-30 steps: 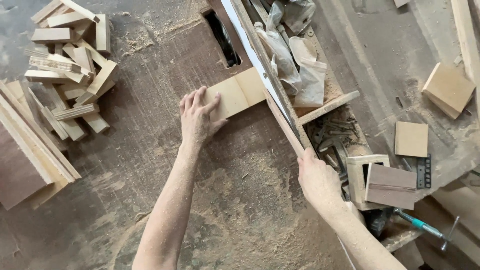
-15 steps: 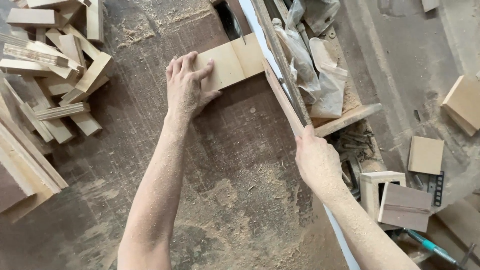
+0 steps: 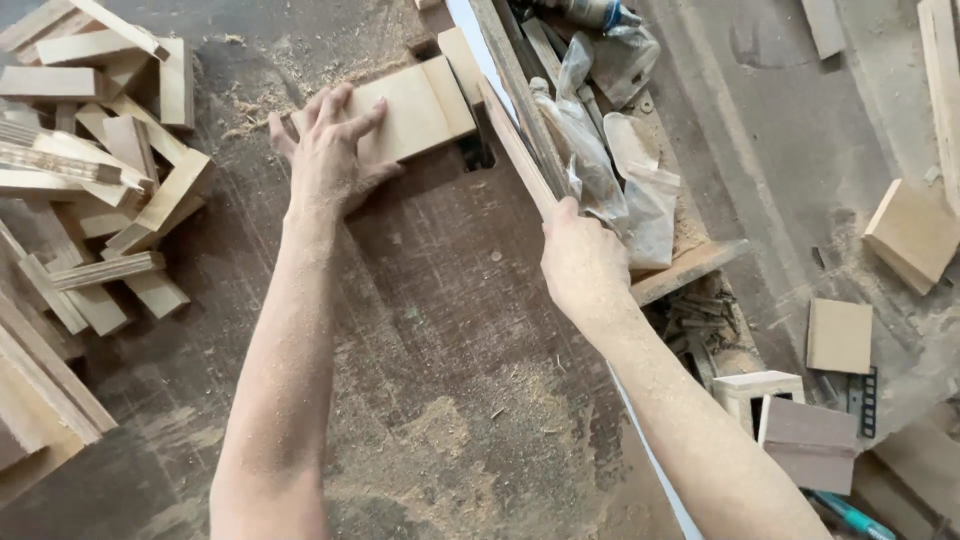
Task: Cutting small rectangular wooden blocks using a table saw in a workshop.
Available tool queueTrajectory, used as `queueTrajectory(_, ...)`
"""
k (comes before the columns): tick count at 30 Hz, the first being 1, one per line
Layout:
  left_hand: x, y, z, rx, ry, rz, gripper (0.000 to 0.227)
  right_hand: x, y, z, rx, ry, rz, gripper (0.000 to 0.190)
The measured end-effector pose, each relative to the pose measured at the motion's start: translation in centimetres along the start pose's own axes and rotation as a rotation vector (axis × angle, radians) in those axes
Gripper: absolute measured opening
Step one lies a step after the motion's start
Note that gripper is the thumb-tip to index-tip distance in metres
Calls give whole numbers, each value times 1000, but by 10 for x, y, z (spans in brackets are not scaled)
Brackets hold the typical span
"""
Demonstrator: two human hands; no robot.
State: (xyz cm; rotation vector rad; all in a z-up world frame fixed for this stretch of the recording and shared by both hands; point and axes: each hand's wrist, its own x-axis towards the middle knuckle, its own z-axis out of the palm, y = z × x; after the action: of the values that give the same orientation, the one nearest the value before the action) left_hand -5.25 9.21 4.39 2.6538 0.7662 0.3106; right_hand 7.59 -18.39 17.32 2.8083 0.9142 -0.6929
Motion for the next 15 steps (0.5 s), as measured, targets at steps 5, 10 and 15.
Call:
queueTrajectory(5,-77,35,-27,61,-133,16,80,52,-29,-16,-33,81,-51,14)
queueTrajectory(10,-151,77,-10,-63,-93,-54,92,90,-34,-35,-40,206,-156,22)
queueTrajectory(15,-152,111,17,-60,109,-104,93,-40,5,-93,232,137,-129,25)
